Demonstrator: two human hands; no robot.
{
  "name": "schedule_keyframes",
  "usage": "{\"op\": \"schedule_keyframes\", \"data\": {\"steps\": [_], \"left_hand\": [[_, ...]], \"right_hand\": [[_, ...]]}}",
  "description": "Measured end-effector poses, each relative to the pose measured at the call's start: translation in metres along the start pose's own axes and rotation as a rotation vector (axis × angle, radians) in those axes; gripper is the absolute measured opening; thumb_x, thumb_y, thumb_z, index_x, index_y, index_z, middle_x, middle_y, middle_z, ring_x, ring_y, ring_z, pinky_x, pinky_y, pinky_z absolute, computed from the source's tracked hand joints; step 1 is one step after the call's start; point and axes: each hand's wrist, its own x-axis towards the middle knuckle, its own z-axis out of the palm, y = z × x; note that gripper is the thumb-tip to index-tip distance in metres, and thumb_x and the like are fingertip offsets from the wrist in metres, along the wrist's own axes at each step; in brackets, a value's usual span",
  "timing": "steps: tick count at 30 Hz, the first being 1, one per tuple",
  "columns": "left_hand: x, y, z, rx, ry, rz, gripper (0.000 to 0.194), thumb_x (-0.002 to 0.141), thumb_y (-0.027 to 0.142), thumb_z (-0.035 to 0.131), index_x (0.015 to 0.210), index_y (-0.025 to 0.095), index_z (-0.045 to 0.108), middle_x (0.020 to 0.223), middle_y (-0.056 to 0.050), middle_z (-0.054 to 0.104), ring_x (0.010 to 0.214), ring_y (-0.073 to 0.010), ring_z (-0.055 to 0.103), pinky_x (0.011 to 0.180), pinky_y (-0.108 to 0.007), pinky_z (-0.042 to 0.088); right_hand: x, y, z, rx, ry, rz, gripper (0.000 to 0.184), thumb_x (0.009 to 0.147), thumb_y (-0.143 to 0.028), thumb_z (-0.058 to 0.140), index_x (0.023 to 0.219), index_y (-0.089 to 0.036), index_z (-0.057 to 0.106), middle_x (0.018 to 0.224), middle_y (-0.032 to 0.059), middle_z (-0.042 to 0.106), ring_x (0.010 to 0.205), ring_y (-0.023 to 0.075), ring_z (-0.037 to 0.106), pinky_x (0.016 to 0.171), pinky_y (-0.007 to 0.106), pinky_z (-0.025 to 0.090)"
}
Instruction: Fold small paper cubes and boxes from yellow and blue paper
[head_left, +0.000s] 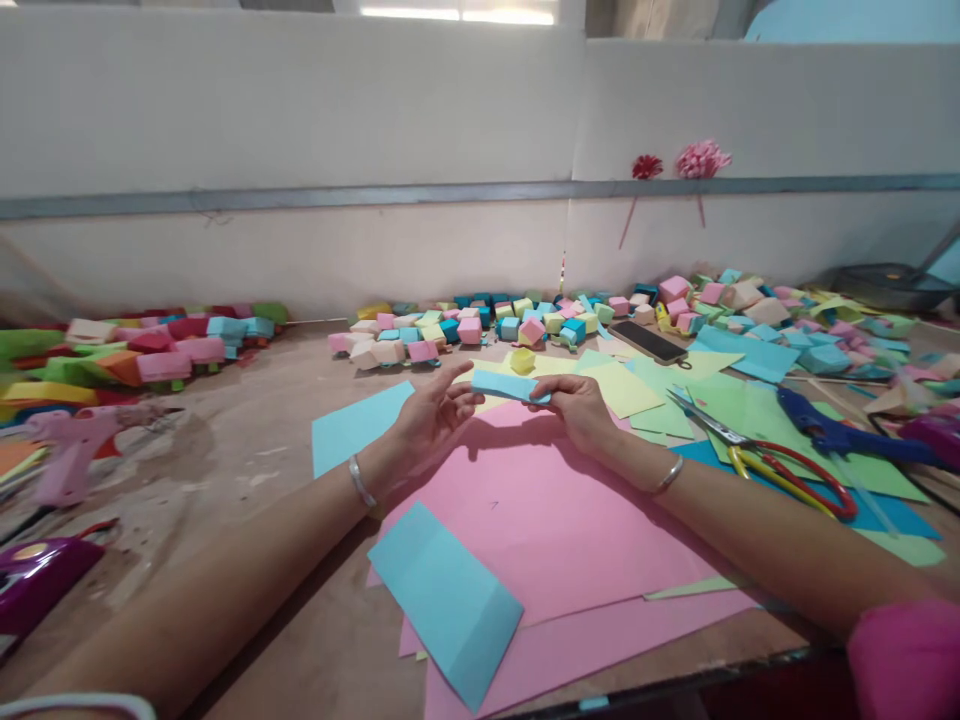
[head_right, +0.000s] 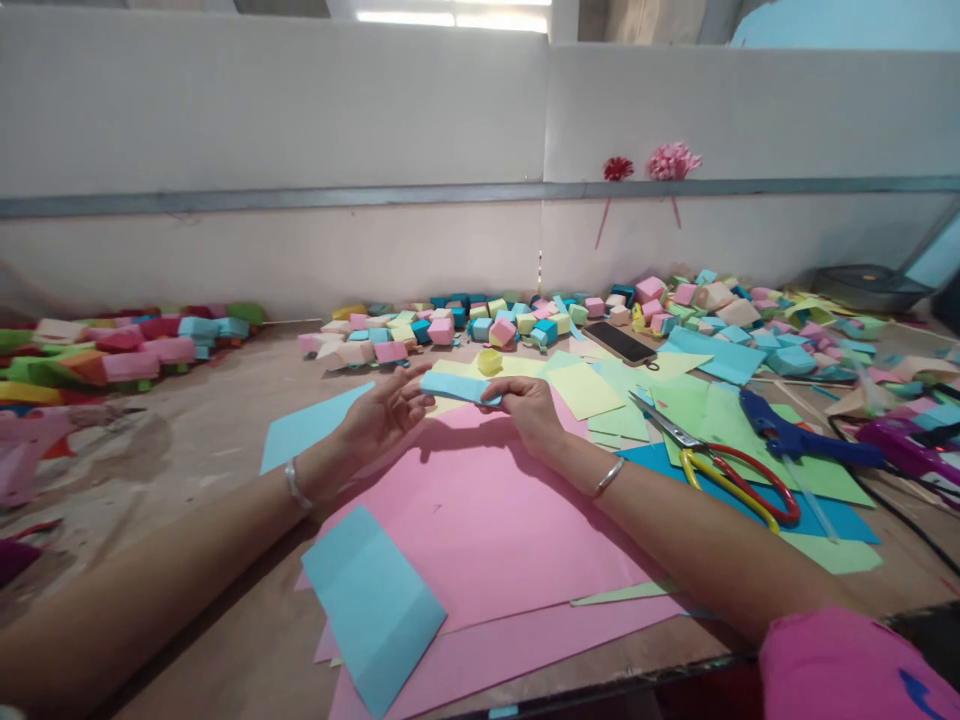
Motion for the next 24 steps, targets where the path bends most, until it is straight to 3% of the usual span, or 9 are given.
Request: {"op": "schedule_keyframes", "data": {"steps": [2, 4, 6, 8, 10, 16, 20, 22, 24], "left_hand": [[-0.004, -0.005, 0.005, -0.013, -0.019, 0.016, 0.034, 0.080, 0.042, 0.071, 0.100, 0.016, 0.064, 0.091, -0.005, 0.067, 0.075, -0.0123, 0.065, 0.064, -0.021, 0.054], [-0.012, -0.012, 0.012, 0.125, -0.146, -0.020, 0.042, 0.076, 0.048, 0.073, 0.102, 0.016, 0.065, 0.101, -0.009, 0.067, 0.086, -0.0189, 0.066, 0.067, -0.027, 0.054], [-0.020, -0.017, 0.018, 0.217, -0.223, 0.020, 0.042, 0.076, 0.049, 0.073, 0.102, 0.017, 0.067, 0.109, -0.012, 0.067, 0.101, -0.0242, 0.065, 0.078, -0.032, 0.054], [-0.026, -0.020, 0.022, 0.245, -0.215, 0.133, 0.035, 0.081, 0.044, 0.070, 0.107, 0.021, 0.067, 0.117, -0.010, 0.066, 0.120, -0.0252, 0.055, 0.095, -0.035, 0.048], [-0.028, -0.020, 0.023, 0.225, -0.196, 0.211, 0.031, 0.083, 0.037, 0.067, 0.110, 0.023, 0.066, 0.123, -0.008, 0.065, 0.126, -0.0244, 0.051, 0.103, -0.038, 0.043], [-0.030, -0.013, 0.025, 0.255, -0.242, 0.275, 0.031, 0.081, 0.028, 0.063, 0.111, 0.020, 0.062, 0.115, -0.009, 0.067, 0.114, -0.0240, 0.058, 0.099, -0.040, 0.044], [-0.032, -0.010, 0.027, 0.376, -0.192, 0.334, 0.034, 0.081, 0.022, 0.058, 0.115, 0.020, 0.051, 0.101, -0.006, 0.068, 0.097, -0.0202, 0.062, 0.084, -0.035, 0.048], [-0.031, -0.011, 0.026, 0.455, -0.168, 0.405, 0.033, 0.083, 0.020, 0.054, 0.115, 0.021, 0.046, 0.091, -0.003, 0.066, 0.088, -0.0184, 0.061, 0.079, -0.034, 0.047], [-0.029, -0.014, 0.023, 0.575, -0.131, 0.483, 0.030, 0.083, 0.015, 0.049, 0.113, 0.021, 0.045, 0.085, -0.002, 0.064, 0.083, -0.0170, 0.060, 0.078, -0.032, 0.045]], "right_hand": [[-0.004, -0.001, 0.005, 0.017, 0.033, -0.049, 0.017, 0.059, -0.012, 0.059, 0.065, -0.020, 0.073, 0.076, 0.0004, 0.071, 0.069, 0.0141, 0.065, 0.072, 0.031, 0.056], [-0.012, -0.001, 0.012, 0.028, 0.017, -0.094, 0.017, 0.062, -0.013, 0.062, 0.068, -0.022, 0.074, 0.091, 0.0015, 0.073, 0.079, 0.0168, 0.066, 0.075, 0.033, 0.056], [-0.020, -0.003, 0.017, -0.059, -0.094, -0.165, 0.018, 0.070, -0.015, 0.062, 0.073, -0.025, 0.076, 0.098, 0.0024, 0.073, 0.086, 0.0184, 0.066, 0.079, 0.035, 0.056], [-0.024, -0.003, 0.019, -0.247, -0.240, -0.284, 0.022, 0.076, -0.016, 0.061, 0.085, -0.027, 0.078, 0.105, 0.0037, 0.072, 0.096, 0.0199, 0.066, 0.083, 0.036, 0.055], [-0.025, -0.004, 0.018, -0.402, -0.316, -0.404, 0.024, 0.083, -0.018, 0.060, 0.095, -0.029, 0.077, 0.108, 0.0050, 0.071, 0.100, 0.0206, 0.065, 0.085, 0.036, 0.054], [-0.023, 0.004, 0.015, -0.673, -0.407, -0.620, 0.030, 0.090, -0.015, 0.051, 0.107, -0.027, 0.073, 0.107, 0.0064, 0.070, 0.101, 0.0196, 0.065, 0.085, 0.035, 0.053], [-0.026, 0.008, 0.015, -0.804, -0.470, -0.672, 0.028, 0.081, -0.007, 0.053, 0.091, -0.022, 0.074, 0.105, 0.0085, 0.068, 0.096, 0.0202, 0.065, 0.078, 0.033, 0.054], [-0.027, 0.004, 0.015, -0.842, -0.353, -0.716, 0.026, 0.078, -0.004, 0.052, 0.078, -0.021, 0.071, 0.096, 0.0080, 0.066, 0.089, 0.0199, 0.063, 0.074, 0.033, 0.053], [-0.029, -0.004, 0.015, -0.831, -0.178, -0.819, 0.027, 0.080, -0.003, 0.048, 0.079, -0.020, 0.068, 0.090, 0.0075, 0.062, 0.087, 0.0198, 0.060, 0.074, 0.035, 0.052]]}}
